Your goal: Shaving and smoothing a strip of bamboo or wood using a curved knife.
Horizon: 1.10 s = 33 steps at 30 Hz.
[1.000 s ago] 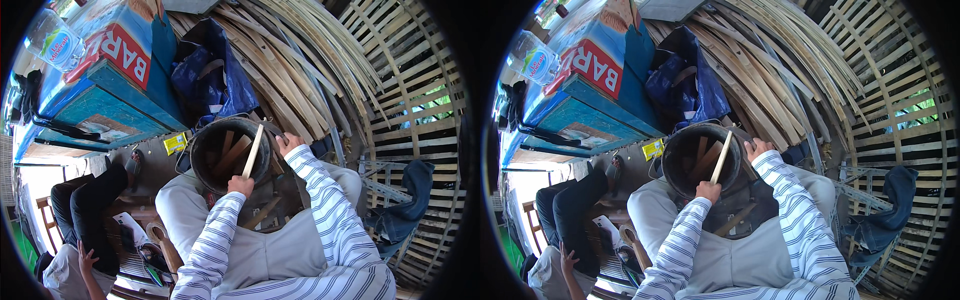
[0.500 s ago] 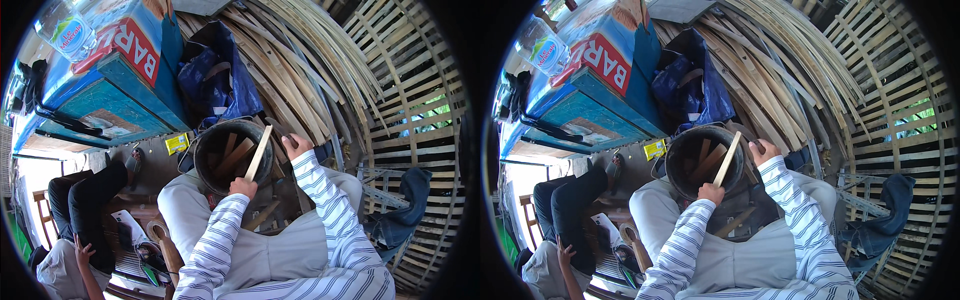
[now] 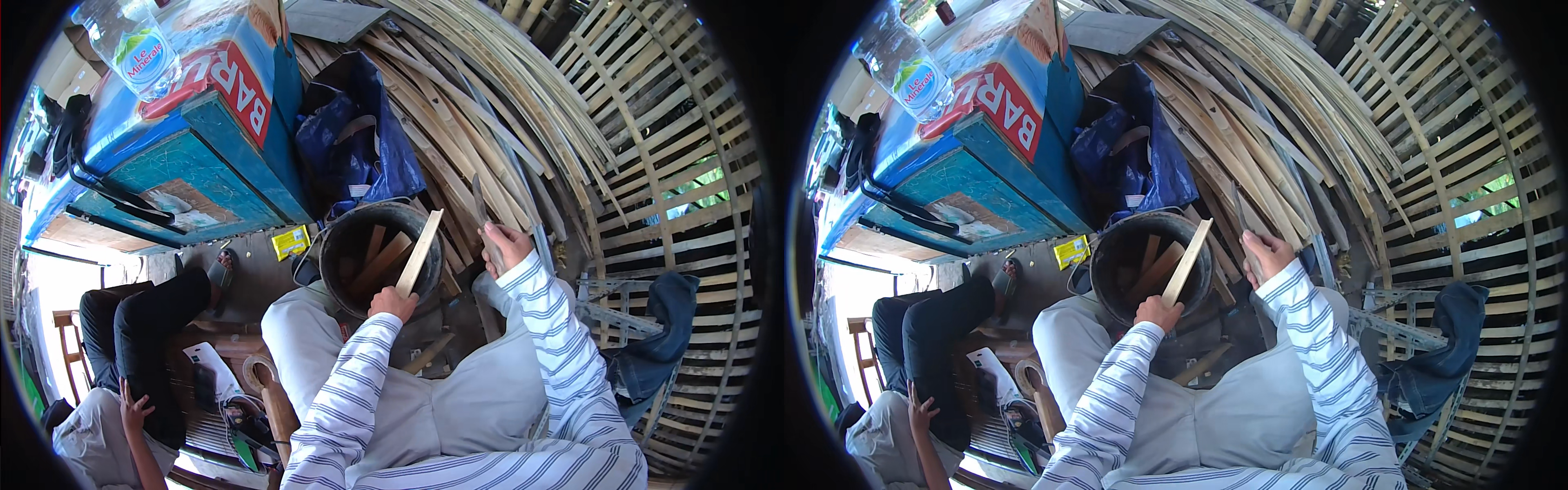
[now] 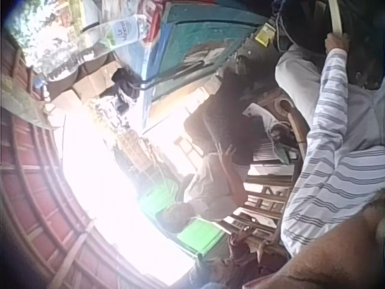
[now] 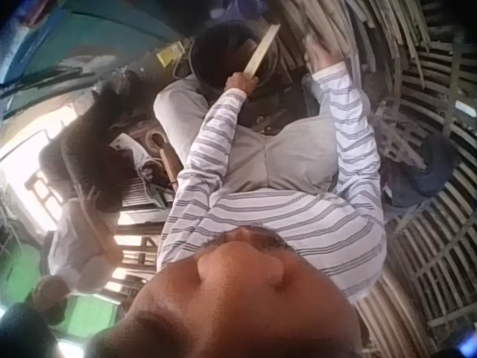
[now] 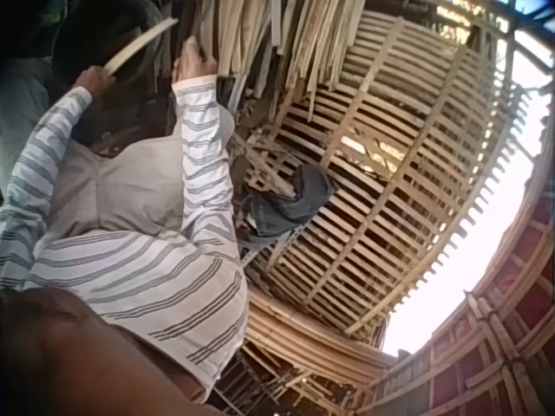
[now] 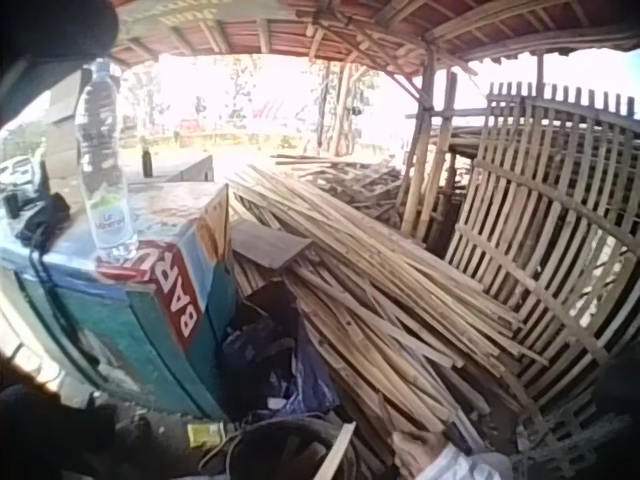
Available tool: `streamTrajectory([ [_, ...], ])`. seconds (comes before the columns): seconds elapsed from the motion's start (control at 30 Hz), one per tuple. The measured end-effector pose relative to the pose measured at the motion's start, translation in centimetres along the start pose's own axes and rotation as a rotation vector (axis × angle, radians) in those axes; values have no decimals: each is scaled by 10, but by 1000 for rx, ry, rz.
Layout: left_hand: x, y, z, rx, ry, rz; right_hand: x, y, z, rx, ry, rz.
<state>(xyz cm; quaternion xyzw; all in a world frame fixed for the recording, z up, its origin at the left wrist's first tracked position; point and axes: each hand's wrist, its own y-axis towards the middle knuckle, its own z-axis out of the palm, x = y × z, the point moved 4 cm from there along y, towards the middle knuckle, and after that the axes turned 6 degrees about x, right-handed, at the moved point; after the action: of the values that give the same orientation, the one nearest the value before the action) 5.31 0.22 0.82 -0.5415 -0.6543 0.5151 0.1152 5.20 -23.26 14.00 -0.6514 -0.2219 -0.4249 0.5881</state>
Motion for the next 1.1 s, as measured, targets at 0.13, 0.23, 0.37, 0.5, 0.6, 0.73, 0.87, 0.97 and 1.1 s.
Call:
streamTrajectory([
  [0.13, -4, 5, 5, -7, 35, 263, -54, -16, 7, 11, 190, 101],
  [0.23, -8, 8, 10, 58, 10, 330, -94, 14, -1, -63, 226, 162],
  [0.37, -7, 16, 23, 162, -266, 325, -106, 43, -6, -132, 194, 195],
  [0.5, -13, 18, 29, 217, -394, 422, -128, 63, -16, -95, 184, 314],
  [0.6, -11, 23, 27, 101, -361, 556, -135, 65, -3, -153, 118, 212],
  [0.73, -25, 6, 22, 75, -500, 575, -132, 60, 4, -163, 123, 157],
  [0.87, -43, -17, 14, -10, -462, 717, -141, 67, 3, -91, 137, 213],
  [0.97, -44, -22, 19, 46, -425, 679, -138, 70, 4, -100, -21, 154],
  [1.1, -44, -29, 20, 72, -287, 703, -111, 54, 11, -105, -103, -31],
])
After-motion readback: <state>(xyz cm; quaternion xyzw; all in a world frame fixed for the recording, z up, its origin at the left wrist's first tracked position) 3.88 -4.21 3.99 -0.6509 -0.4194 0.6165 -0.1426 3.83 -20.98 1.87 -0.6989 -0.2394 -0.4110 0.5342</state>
